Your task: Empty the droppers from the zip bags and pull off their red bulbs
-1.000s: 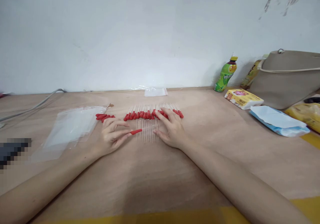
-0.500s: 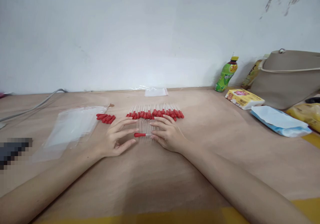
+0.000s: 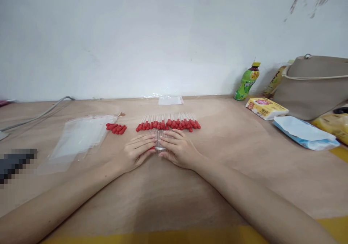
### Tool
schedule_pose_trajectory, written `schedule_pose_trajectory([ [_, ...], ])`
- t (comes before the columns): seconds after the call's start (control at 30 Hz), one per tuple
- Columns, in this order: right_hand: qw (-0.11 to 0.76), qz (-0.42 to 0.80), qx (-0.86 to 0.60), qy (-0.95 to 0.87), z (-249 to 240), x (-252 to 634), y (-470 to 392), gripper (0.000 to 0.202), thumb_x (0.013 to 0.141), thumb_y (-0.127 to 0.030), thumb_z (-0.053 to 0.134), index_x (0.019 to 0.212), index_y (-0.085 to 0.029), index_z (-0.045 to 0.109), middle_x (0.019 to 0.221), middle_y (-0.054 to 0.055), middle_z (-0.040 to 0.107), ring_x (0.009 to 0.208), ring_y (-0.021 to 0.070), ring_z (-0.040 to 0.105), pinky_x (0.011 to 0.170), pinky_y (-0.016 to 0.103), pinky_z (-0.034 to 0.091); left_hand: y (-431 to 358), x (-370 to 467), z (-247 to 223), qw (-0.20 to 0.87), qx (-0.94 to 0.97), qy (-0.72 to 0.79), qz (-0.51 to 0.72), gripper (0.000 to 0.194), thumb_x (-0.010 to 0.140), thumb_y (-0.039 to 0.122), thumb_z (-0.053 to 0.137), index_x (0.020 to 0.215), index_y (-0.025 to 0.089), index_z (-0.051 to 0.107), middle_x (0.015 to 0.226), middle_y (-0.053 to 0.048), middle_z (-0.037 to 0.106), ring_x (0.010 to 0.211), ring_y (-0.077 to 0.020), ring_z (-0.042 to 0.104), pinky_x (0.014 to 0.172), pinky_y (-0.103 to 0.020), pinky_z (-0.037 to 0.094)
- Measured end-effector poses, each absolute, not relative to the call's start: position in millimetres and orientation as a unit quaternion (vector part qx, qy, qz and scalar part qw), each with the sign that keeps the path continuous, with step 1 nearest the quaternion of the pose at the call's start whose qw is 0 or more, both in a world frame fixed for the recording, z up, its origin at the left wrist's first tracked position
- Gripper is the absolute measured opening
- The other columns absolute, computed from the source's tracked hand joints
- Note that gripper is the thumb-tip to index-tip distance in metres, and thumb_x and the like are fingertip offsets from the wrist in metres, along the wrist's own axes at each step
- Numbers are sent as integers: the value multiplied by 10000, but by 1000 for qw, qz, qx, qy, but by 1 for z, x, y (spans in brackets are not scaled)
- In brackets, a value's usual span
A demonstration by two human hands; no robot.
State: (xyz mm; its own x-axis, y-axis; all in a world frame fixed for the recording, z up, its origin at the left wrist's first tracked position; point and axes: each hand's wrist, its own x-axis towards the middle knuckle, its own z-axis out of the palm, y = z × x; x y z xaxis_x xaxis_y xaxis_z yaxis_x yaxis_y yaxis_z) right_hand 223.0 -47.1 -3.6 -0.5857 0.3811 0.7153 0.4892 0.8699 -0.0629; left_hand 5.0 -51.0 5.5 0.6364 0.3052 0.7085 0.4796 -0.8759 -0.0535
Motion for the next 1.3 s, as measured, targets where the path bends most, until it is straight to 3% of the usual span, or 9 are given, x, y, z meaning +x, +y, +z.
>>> schedule_pose_trajectory([
  [0.27, 394, -69, -209, -892, -11, 220, -45, 224, 867, -233, 478, 1024, -190, 633, 1017, 48, 673, 1044, 175, 581, 941, 367, 458, -52, 6, 4, 141, -904, -222, -337, 202, 820, 252, 566, 996, 158, 600, 1050, -93, 655, 998, -200, 607, 887, -373, 499],
  [0.47, 389, -69, -202, -896, -5, 220, -47, 258, 857, -283, 505, 1059, -168, 617, 1066, 67, 654, 1090, 202, 554, 952, 378, 459, -52, 6, 4, 154, -901, -196, -354, 206, 822, 213, 562, 1020, 155, 573, 1031, -84, 662, 988, -175, 611, 928, -362, 477],
  [0.63, 378, -55, -182, -906, -5, 219, -48, 252, 870, -210, 468, 1061, -121, 608, 1078, 99, 645, 1052, 172, 579, 955, 331, 464, -56, 7, 8, 154, -910, -199, -328, 133, 831, 188, 537, 947, 136, 576, 963, -91, 675, 967, -180, 617, 933, -368, 466],
  [0.83, 382, -132, -151, -902, 1, 220, -53, 231, 843, -175, 513, 1019, -66, 617, 1031, 122, 661, 997, 181, 606, 930, 326, 485, -62, 6, 11, 144, -914, -208, -318, 112, 846, 184, 502, 929, 156, 572, 921, -59, 683, 989, -174, 608, 951, -365, 436],
  [1.3, 361, -225, -124, -896, 6, 227, -58, 223, 838, -162, 527, 1029, -82, 609, 1074, 96, 646, 1054, 188, 576, 953, 356, 473, -64, 2, 14, 119, -922, -204, -307, 98, 852, 178, 492, 909, 164, 571, 883, -40, 694, 1008, -181, 603, 974, -377, 396],
])
